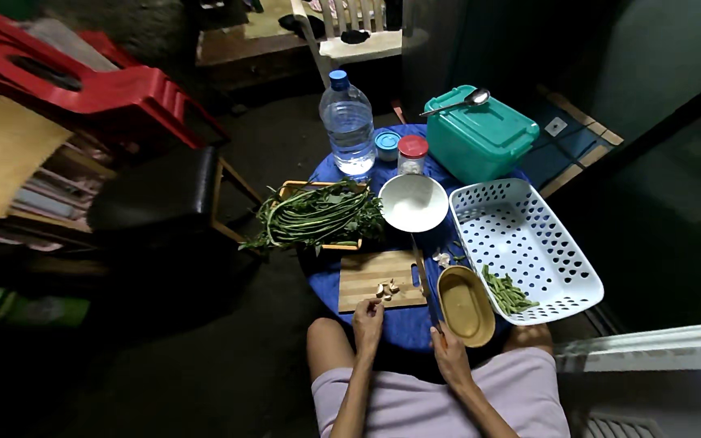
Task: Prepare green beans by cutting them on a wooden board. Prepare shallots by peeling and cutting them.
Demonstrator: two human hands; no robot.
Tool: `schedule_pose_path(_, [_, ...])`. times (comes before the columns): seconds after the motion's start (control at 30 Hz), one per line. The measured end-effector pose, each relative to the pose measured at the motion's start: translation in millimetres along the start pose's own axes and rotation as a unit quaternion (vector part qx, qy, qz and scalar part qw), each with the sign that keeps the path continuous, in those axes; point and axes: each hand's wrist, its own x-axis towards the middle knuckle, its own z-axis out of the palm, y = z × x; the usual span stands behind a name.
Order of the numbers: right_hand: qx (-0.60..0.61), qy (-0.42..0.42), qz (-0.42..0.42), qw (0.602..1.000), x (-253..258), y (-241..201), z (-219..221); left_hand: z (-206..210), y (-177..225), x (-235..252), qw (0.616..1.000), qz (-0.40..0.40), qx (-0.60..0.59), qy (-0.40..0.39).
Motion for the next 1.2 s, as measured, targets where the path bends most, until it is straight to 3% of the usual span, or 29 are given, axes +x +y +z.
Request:
schedule_pose_path(0.27, [-0.007, -0.019, -0.003, 1.0, -2.3, -1.0, 1.6, 30.9, 2.9, -2.6, 0.999, 0.013, 0.027, 0.029])
schedule_pose_path(0.83, [-0.062, -0.078, 0.039, 0.994, -1.5, -1.6, 10.0, 36.9, -5.4, 0.7, 0.998, 0.037, 0.046, 0.031])
schedule_pose_path(1.2, [-0.099, -0.166, 0.082, 0.978, 12.9, -22.3, 11.0, 41.7, -9.8, 1.3, 0.998, 0.041, 0.02, 0.051])
